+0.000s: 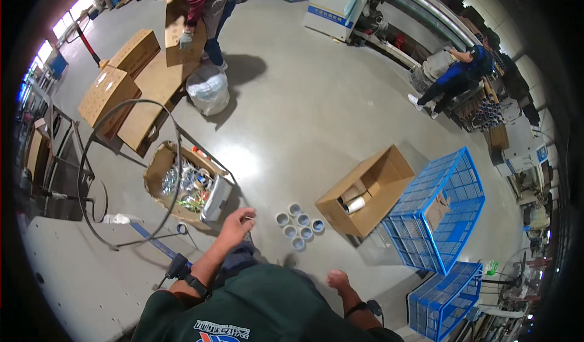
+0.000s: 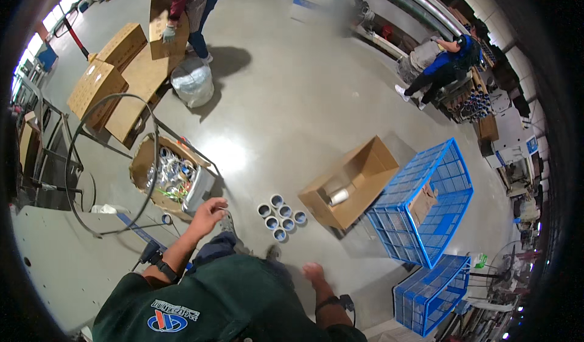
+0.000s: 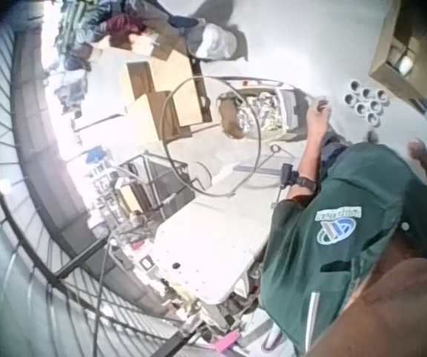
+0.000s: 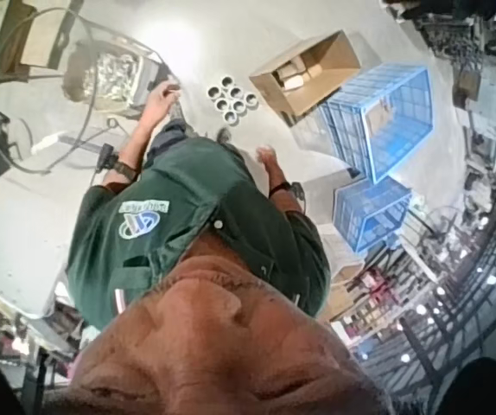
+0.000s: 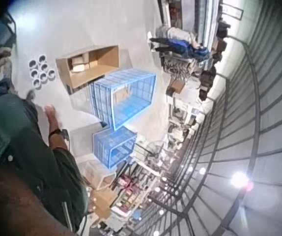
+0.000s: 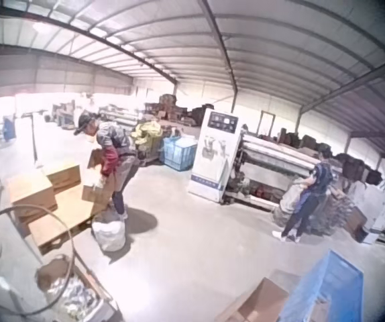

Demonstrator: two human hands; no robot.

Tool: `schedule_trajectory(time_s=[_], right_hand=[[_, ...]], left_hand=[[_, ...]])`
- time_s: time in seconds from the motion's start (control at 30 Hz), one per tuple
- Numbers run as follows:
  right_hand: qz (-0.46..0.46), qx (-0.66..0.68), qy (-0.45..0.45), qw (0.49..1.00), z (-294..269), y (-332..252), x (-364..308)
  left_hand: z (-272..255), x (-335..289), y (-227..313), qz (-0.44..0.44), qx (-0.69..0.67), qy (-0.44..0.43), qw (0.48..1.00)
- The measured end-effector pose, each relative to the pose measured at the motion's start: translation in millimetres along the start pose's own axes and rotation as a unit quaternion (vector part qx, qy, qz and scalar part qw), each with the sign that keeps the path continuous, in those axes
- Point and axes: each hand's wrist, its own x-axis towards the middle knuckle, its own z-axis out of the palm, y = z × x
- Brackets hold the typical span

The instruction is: The recorder is organizing and packing plastic cylinders into cardboard boxes within a factory setting.

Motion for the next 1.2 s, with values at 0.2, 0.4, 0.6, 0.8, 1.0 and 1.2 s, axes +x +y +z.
schedule_trajectory(time_s=[0.2,0.4,0.6,0.8,1.0,1.2], right_hand=[[-0.014,-0.129,0.022,0.991,117,-106,47],[-0.007,-0.161,0.021,0.987,172,-230,101],[0.089,-0.394,-0.052,0.913,126,-257,196],[-0.159,-0.352,-0.051,0.921,82,-332,325],[0.09,-0.102,0.051,0.989,47,-539,447],[0.07,-0.09,0.101,0.988,11,-673,550]], left_hand=[[-70,31,67,0.06,0.032,-0.016,0.998],[-98,97,116,0.095,0.048,-0.016,0.994],[-122,162,161,0.121,0.078,0.005,0.989],[-143,272,192,0.134,0.011,0.095,0.986],[-153,381,181,0.046,-0.042,0.168,0.984],[-190,465,147,-0.02,0.085,0.208,0.974]])
